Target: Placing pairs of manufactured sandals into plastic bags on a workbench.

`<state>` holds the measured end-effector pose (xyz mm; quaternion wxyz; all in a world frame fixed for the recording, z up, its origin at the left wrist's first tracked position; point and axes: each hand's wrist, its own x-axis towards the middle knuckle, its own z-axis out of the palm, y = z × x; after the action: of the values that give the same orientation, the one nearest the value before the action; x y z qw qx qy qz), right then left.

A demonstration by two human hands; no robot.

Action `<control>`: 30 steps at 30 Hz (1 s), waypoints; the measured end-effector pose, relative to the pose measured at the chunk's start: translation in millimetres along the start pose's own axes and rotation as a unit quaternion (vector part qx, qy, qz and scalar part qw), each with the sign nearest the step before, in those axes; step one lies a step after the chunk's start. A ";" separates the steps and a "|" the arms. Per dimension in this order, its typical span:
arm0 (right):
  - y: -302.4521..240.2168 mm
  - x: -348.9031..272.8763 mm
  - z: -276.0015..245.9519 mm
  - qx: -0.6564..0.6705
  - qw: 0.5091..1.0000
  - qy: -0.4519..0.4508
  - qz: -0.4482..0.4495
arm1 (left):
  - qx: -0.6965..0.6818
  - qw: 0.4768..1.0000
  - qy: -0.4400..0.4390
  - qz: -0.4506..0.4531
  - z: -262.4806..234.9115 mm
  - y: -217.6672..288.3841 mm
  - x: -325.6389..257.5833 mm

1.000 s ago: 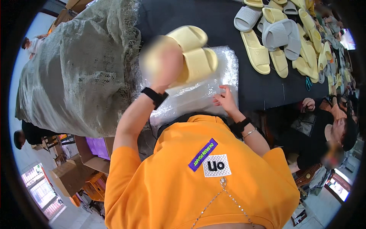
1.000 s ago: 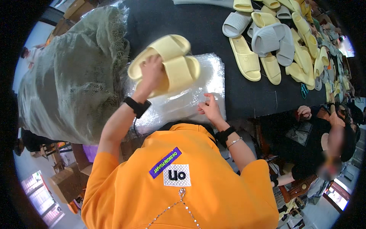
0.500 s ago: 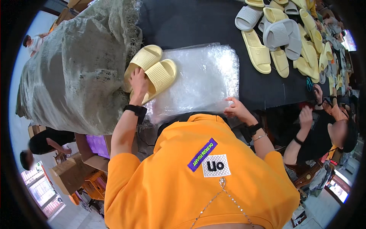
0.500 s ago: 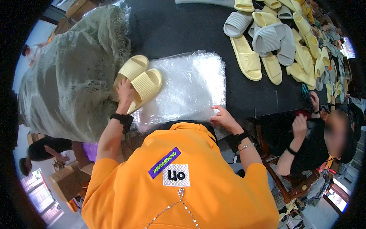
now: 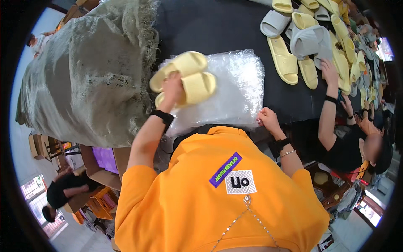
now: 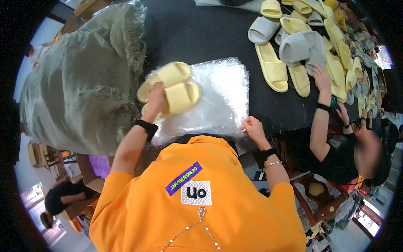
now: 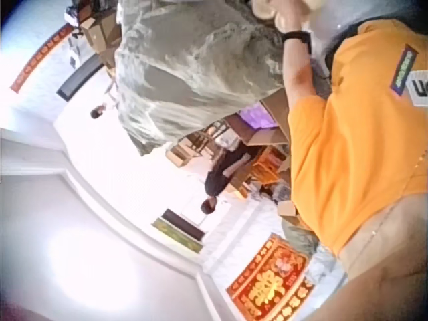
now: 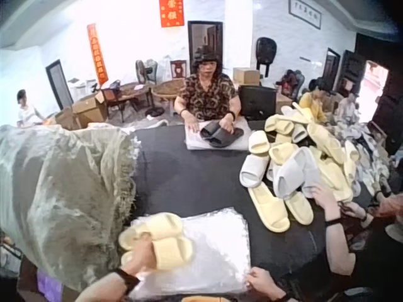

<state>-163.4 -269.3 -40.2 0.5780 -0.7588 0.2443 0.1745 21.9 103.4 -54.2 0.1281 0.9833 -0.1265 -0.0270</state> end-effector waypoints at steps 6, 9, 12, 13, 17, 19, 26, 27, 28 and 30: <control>-53.9 -12.7 5.0 -0.260 0.957 0.123 -0.028 | 0.039 0.990 0.137 0.009 -76.2 -0.8 30.1; -61.3 2.4 5.3 -0.251 0.922 0.199 -0.217 | 0.033 0.982 0.157 0.102 -102.9 53.9 30.8; -106.0 0.9 12.6 -0.080 0.924 0.124 -0.352 | -0.003 0.973 0.106 0.204 -92.1 104.7 19.9; -125.6 -5.6 10.8 -0.022 0.956 0.056 -0.288 | -0.003 0.966 0.065 0.249 -85.8 116.3 17.2; -127.0 0.9 -5.4 0.033 0.975 -0.082 -0.205 | -0.039 0.933 0.069 0.352 -81.3 166.3 9.2; -126.7 0.5 -8.2 0.093 0.970 -0.147 -0.170 | -0.053 0.926 0.061 0.368 -82.9 169.7 11.0; -137.4 9.2 -42.7 0.127 0.959 -0.141 -0.212 | -0.218 0.925 0.092 0.296 -95.2 162.9 16.3; -141.0 11.3 -61.6 0.138 0.963 -0.102 -0.208 | -0.253 0.920 0.122 0.273 -93.8 152.4 17.6; -143.0 13.4 -82.7 0.151 0.966 -0.064 -0.202 | -0.287 0.913 0.148 0.250 -91.6 141.9 17.8; -152.0 15.0 -133.8 0.102 0.961 0.049 -0.254 | -0.260 0.923 0.199 0.203 -89.9 123.1 13.4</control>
<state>-66.5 -368.4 108.3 0.6647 -0.7408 0.0878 -0.0410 12.8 7.0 64.1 0.4042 0.8540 -0.2834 0.1641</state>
